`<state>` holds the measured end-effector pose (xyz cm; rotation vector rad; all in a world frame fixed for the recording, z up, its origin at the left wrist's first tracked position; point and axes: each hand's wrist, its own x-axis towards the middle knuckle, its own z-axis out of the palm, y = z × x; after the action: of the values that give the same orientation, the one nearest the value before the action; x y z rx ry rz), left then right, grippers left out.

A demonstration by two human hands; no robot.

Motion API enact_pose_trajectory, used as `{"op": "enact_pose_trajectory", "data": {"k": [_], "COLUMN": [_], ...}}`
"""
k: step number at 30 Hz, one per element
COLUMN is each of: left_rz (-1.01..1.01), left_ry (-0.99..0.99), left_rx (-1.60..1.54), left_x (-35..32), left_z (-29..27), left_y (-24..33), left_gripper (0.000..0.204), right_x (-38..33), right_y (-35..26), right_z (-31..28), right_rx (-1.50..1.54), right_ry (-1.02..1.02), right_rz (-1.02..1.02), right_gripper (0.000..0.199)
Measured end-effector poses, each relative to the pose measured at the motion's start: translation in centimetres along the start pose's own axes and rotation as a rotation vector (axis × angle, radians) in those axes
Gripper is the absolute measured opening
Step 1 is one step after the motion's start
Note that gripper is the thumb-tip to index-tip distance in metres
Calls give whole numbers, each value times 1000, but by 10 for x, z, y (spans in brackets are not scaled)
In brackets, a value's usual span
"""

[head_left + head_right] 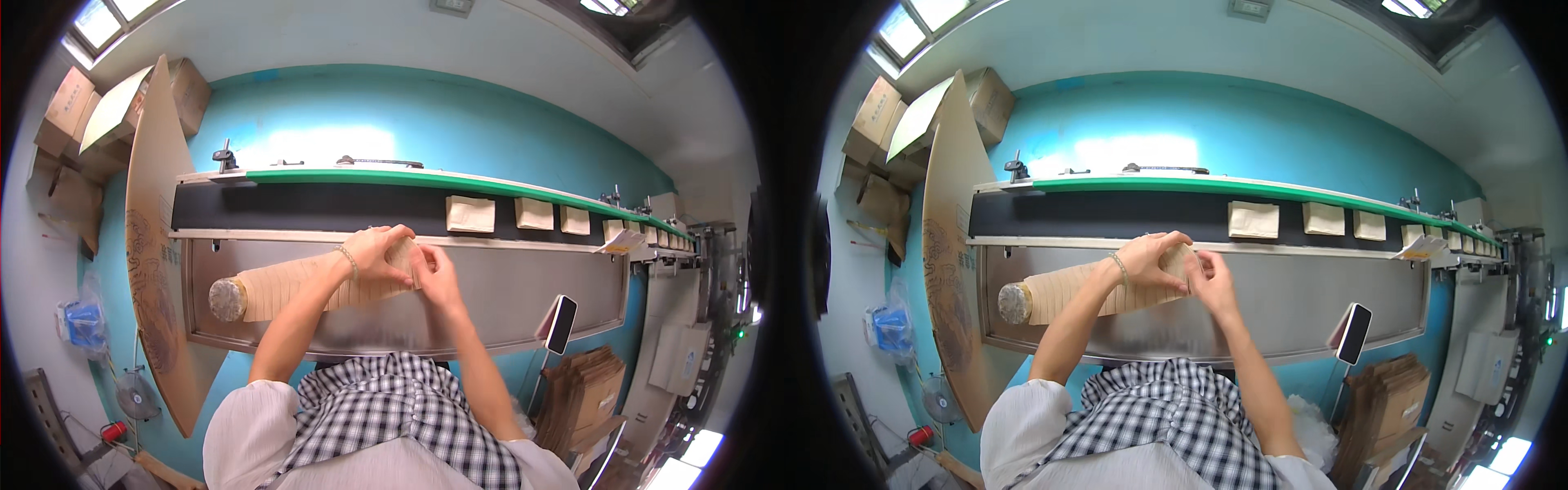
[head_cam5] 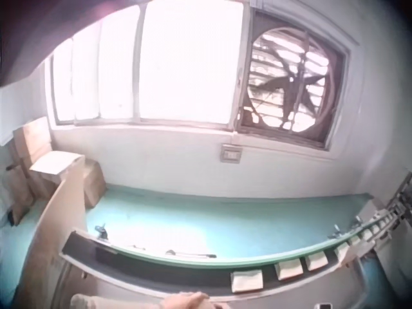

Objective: The recorder is gathering folded paper boxes from a conveyor belt and stacking them for packing.

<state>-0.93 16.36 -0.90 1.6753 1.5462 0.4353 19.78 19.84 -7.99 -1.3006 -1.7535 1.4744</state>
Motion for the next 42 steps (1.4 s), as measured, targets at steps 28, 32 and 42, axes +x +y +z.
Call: {"op": "enact_pose_trajectory", "data": {"k": [28, 32, 42], "left_rz": [-5, -7, 1], "left_ry": [25, 14, -6], "left_rx": [-3, 6, 91], "left_x": [-12, -12, -28], "left_z": [-11, -11, -20], "left_y": [-10, -11, -10], "left_gripper": [81, 82, 88], "right_x": [31, 42, 2], "right_y": [-20, -27, -17], "right_z": [-27, -47, 15], "right_rx": [105, 142, 371], "right_ry": [256, 423, -20], "right_rz": [283, 212, 272], "right_gripper": [44, 51, 41]}}
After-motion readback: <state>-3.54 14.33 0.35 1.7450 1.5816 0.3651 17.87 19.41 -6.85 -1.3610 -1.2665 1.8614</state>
